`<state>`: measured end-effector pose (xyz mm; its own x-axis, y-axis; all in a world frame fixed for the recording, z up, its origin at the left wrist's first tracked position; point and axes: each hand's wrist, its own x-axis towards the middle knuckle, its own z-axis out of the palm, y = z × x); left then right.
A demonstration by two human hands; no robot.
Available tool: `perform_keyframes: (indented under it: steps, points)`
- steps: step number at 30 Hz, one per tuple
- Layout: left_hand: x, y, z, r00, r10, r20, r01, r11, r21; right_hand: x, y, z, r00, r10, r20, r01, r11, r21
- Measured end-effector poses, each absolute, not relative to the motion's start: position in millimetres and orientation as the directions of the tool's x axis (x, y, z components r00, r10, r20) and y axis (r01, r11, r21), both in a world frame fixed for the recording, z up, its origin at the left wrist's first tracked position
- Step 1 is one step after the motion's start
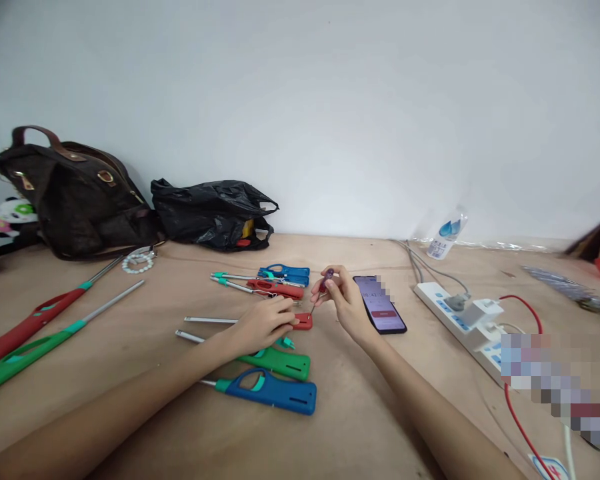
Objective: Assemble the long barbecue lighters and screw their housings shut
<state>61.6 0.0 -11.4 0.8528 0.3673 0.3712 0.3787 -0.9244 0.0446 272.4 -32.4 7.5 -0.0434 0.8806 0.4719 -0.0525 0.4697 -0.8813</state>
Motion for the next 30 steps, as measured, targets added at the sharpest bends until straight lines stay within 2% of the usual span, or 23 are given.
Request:
perform_keyframes:
  steps: [10, 30]
  points:
    - [62.4, -1.0, -10.2, 0.849, 0.367, 0.381, 0.373, -0.926, 0.061, 272.7, -30.6, 2.7, -0.071, 0.885, 0.461, 0.001, 0.462, -0.887]
    - [62.0, 0.0, -11.4, 0.853, 0.366, 0.372, 0.373, -0.926, 0.054, 275.1, -29.7, 5.6, -0.124, 0.880, 0.459, -0.009, 0.462, -0.887]
